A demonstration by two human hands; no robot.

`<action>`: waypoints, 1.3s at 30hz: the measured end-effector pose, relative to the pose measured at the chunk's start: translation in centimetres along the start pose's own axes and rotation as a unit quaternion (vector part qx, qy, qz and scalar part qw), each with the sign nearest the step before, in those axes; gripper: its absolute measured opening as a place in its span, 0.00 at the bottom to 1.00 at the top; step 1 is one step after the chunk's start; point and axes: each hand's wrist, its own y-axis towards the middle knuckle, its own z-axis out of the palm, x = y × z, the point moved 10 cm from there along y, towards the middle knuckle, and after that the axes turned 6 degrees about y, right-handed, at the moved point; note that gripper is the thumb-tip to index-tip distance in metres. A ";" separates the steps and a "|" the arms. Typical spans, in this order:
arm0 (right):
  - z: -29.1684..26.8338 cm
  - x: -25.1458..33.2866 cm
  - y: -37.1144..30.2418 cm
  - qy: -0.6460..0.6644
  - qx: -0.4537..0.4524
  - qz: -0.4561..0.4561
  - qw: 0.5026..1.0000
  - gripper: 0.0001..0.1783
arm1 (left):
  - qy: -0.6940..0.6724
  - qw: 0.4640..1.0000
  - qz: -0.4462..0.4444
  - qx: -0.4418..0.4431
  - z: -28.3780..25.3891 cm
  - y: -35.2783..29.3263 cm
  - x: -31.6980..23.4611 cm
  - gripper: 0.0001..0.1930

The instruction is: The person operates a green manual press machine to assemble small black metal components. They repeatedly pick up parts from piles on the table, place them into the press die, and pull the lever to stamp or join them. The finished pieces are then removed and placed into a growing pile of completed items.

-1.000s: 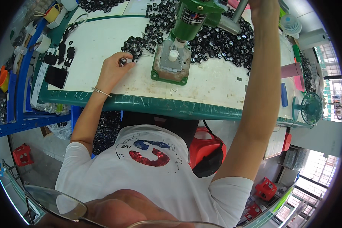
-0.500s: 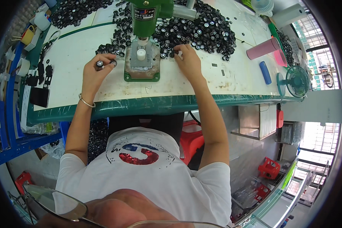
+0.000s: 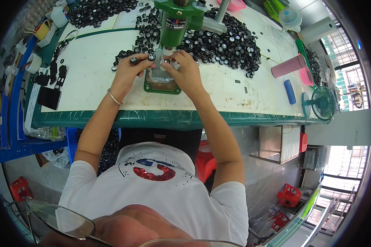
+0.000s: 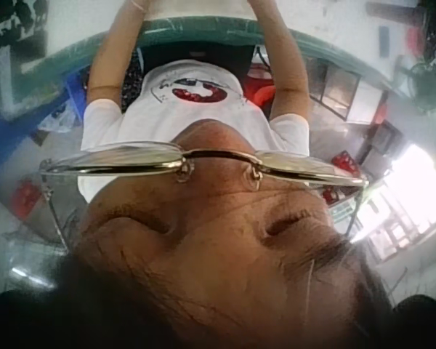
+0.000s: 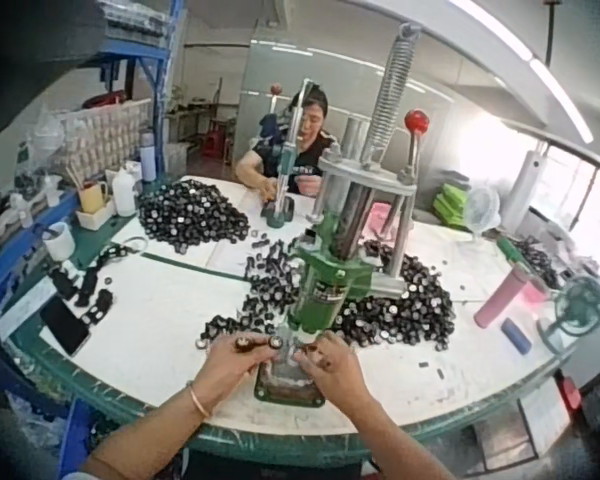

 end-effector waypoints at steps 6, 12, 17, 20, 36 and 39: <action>1.1 -2.8 -1.2 0.136 -0.043 0.090 0.986 0.12 | 0.050 0.998 0.039 -0.012 0.4 0.2 -0.7 0.10; 1.0 -2.2 -2.1 0.103 -0.081 0.045 0.990 0.14 | 0.070 0.993 0.083 -0.038 0.6 1.3 -0.6 0.09; 1.3 -3.0 -1.7 0.158 -0.046 0.083 0.983 0.18 | 0.106 0.983 0.143 -0.036 1.3 1.2 -2.1 0.08; 0.9 -3.5 -1.7 0.139 -0.044 0.104 0.984 0.22 | 0.120 0.980 0.160 -0.005 2.1 1.3 -2.5 0.08; -18.4 10.4 19.1 0.319 -0.138 0.077 0.934 0.18 | 0.033 0.987 0.143 0.060 4.3 2.1 -3.1 0.06; -20.2 10.7 24.3 0.320 -0.136 0.014 0.937 0.18 | 0.030 0.983 0.168 0.068 4.4 2.2 -3.5 0.06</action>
